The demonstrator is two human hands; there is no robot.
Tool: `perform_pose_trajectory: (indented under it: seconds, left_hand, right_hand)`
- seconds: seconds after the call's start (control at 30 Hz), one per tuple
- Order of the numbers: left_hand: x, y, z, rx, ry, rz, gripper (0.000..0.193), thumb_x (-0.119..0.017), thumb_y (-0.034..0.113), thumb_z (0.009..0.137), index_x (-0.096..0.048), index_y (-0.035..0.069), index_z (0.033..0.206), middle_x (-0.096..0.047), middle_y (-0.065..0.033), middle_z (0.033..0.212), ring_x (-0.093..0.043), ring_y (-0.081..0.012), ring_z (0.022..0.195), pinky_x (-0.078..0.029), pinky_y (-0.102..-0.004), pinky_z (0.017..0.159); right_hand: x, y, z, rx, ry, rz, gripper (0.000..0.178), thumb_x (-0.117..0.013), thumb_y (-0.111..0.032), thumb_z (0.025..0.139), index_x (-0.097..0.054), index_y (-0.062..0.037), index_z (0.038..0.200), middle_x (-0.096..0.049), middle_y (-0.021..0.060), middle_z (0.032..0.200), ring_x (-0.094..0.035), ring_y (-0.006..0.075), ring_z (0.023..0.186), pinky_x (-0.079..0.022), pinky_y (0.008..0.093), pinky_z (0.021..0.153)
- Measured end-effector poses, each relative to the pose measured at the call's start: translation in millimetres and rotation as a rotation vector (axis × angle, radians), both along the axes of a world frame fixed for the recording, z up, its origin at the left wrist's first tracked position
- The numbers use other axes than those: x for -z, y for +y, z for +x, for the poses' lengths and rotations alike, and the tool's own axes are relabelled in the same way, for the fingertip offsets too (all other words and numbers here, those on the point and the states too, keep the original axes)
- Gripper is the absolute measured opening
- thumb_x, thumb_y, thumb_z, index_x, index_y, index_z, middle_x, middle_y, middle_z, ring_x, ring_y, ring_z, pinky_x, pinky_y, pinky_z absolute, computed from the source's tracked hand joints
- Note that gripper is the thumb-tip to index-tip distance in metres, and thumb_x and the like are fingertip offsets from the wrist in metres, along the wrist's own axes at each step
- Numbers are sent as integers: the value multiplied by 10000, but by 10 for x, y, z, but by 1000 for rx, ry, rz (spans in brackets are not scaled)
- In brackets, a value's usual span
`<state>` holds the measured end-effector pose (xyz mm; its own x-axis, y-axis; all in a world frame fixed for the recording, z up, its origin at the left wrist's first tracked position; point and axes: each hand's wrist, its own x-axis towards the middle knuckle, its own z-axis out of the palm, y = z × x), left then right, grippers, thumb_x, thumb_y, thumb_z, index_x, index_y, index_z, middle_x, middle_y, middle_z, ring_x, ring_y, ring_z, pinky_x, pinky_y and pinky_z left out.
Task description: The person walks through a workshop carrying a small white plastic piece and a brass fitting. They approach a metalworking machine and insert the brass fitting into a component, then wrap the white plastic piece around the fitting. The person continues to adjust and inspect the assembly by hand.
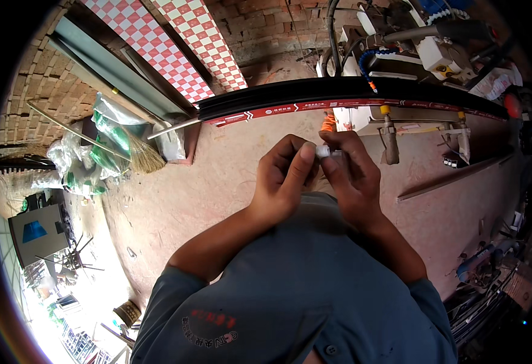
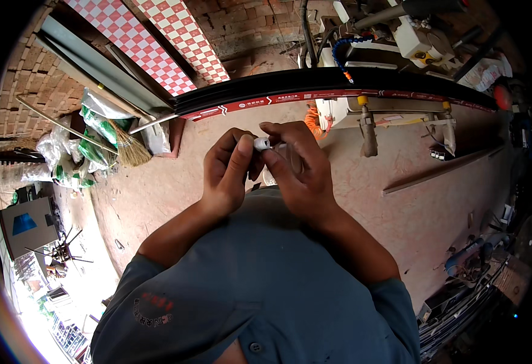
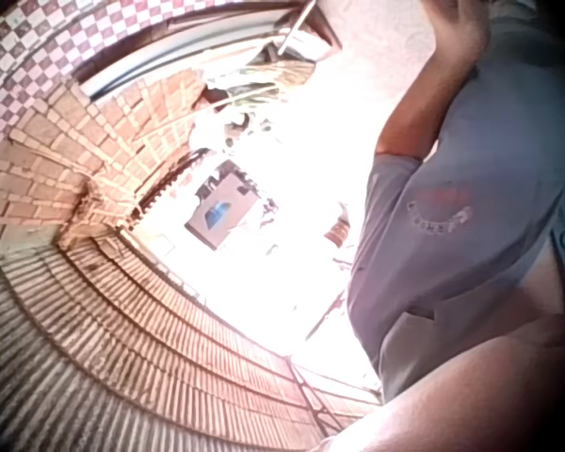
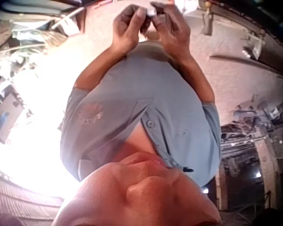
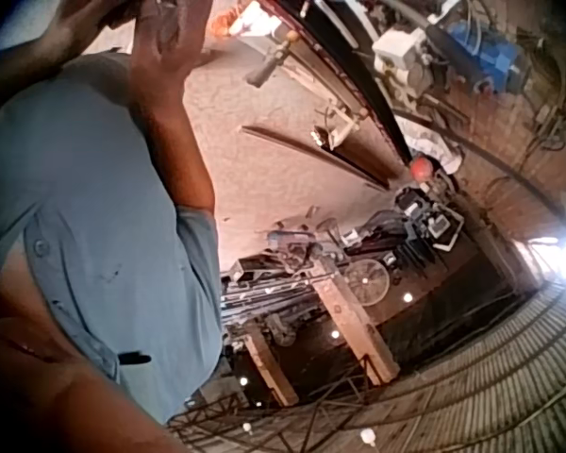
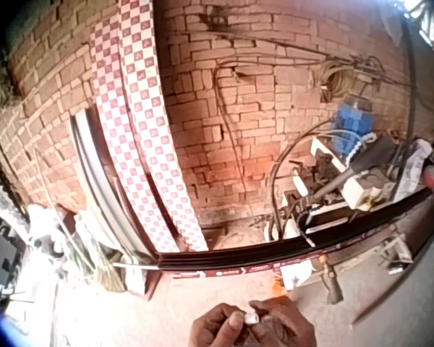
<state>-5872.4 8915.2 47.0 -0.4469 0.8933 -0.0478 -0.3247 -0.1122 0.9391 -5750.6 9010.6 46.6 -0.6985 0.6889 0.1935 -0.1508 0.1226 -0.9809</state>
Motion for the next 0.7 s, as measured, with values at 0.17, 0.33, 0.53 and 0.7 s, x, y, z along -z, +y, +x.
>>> perform_pose_trajectory:
  seconds: [0.17, 0.33, 0.53, 0.7]
  left_hand:
    - [-16, 2, 12, 80, 9, -28, 328, -456, 315, 1088, -553, 35, 948, -494, 40, 721, -399, -29, 637, -342, -213, 566]
    - [-49, 0, -1, 145, -132, -68, 355, -445, 333, 1091, -554, 29, 944, -484, 41, 711, -390, -32, 630, -338, -218, 557]
    - [97, 74, 33, -114, 310, 22, 214, -584, 166, 1021, -597, -32, 1102, -617, -59, 844, -603, -123, 753, -489, -263, 683]
    - [86, 57, -80, -187, 936, 185, 338, -718, -107, 803, -656, -32, 1127, -687, -171, 1048, -714, -261, 900, -582, -317, 761]
  right_hand:
    - [51, -1, 40, 28, 67, 124, 260, -658, 12, 911, -661, 17, 1171, -576, 121, 1106, -604, 204, 989, -496, 299, 845]
    - [35, -13, 78, 83, -24, 235, 221, -678, -12, 905, -667, 25, 1122, -590, 124, 1100, -613, 209, 988, -507, 311, 831]
    - [-1, -57, 88, 163, -78, -38, 170, -655, -77, 941, -657, 29, 1075, -598, 104, 1092, -600, 187, 999, -482, 299, 874]
    - [-19, -34, 78, 136, -96, -177, 192, -654, -118, 960, -647, 37, 1074, -600, 81, 1094, -593, 169, 1014, -464, 286, 899]
